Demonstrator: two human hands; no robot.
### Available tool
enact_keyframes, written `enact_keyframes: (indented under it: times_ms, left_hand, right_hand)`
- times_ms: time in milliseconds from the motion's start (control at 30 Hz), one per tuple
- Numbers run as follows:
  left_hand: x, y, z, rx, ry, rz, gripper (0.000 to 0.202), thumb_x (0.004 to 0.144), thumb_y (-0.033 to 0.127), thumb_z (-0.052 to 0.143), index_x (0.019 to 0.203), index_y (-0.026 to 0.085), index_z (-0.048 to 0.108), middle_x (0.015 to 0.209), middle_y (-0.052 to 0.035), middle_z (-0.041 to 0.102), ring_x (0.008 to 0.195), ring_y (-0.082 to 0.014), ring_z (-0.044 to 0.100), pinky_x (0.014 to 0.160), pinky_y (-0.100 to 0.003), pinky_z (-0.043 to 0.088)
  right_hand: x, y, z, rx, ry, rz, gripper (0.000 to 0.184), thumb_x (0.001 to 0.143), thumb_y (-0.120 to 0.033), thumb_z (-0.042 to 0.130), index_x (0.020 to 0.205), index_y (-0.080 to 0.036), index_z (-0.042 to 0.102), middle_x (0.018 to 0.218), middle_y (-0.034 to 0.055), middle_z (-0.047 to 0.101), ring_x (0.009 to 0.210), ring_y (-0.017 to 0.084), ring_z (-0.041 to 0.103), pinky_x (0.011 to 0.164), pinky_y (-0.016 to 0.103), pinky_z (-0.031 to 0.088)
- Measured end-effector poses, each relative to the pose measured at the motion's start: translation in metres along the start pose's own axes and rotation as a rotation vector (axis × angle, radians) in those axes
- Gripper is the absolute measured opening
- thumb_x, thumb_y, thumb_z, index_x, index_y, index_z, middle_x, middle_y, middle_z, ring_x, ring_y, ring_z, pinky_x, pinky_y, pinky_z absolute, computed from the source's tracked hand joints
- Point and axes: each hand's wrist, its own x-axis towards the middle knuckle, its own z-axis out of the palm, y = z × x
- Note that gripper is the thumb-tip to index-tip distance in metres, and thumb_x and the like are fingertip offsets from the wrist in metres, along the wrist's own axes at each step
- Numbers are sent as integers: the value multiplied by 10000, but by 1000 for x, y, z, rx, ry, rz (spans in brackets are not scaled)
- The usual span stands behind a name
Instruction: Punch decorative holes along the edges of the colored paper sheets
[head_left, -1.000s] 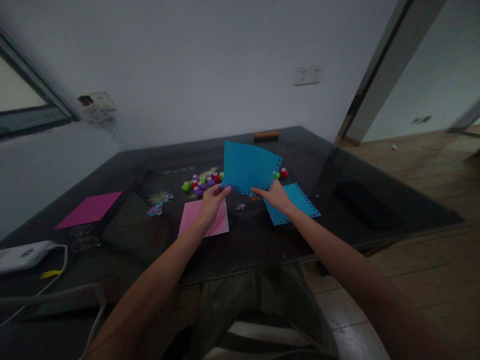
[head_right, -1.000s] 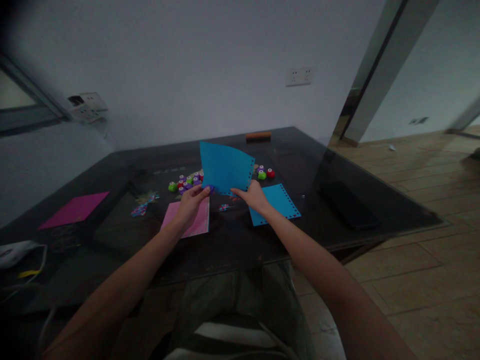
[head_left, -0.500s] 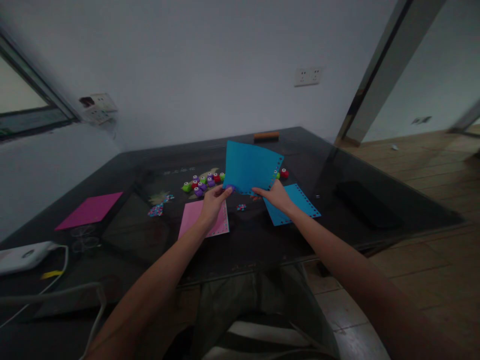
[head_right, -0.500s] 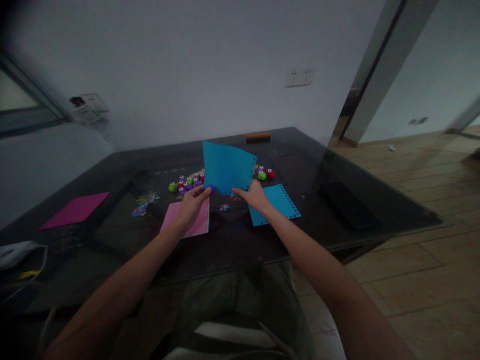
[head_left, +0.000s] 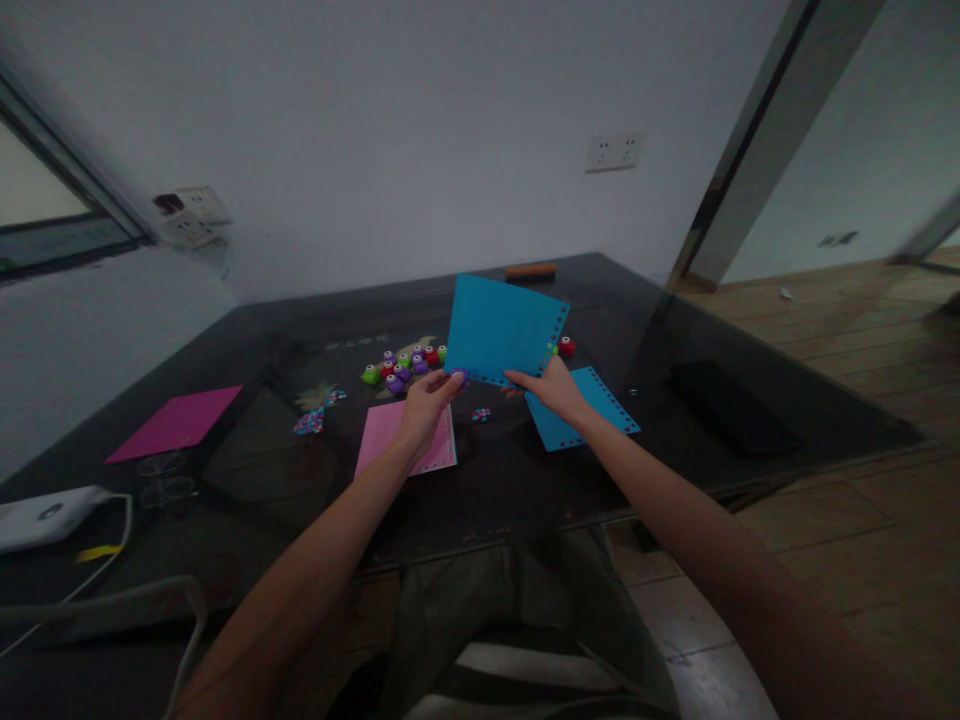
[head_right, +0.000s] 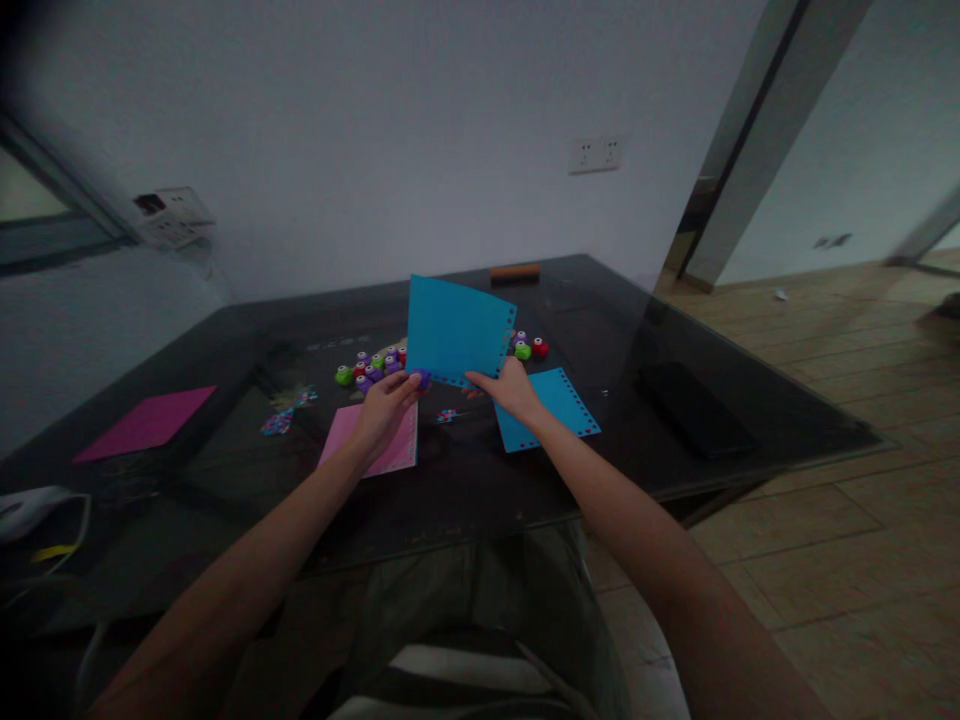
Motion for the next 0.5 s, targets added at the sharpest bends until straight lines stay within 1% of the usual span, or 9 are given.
enact_keyframes:
  times_ms: [133,233,400,500]
  left_hand:
    - [-1,1,1,2,16,-30,234,667,302,742,816,132,684,854,-52,669,810,-148,621,837,-301,466]
    - [-2,2,2,47,5,-57,263,670,314,737,857,138,682,859,-52,672,802,-148,627,815,-296,466]
    - [-4,3,2,125,-68,-118,321,679,348,726,918,142,666,913,-73,676,809,-168,643,783,-301,477]
    - [-4,2,1,189,-109,-132,341,702,372,694,948,137,661,922,-87,678,796,-177,644,765,-308,486]
  right_hand:
    - [1,1,0,18,8,2,338,676,-360,712,931,-156,622,706,72,696,600,210,669,603,369,589]
    - [2,0,-1,41,21,7,326,665,-357,718,905,-160,618,718,75,692,596,211,666,609,380,589]
    - [1,-6,-2,36,55,30,336,649,-383,726,870,-163,600,736,81,688,615,217,666,633,400,587]
    - [0,-8,-3,50,74,35,337,647,-391,728,850,-157,597,747,97,686,632,228,669,662,430,584]
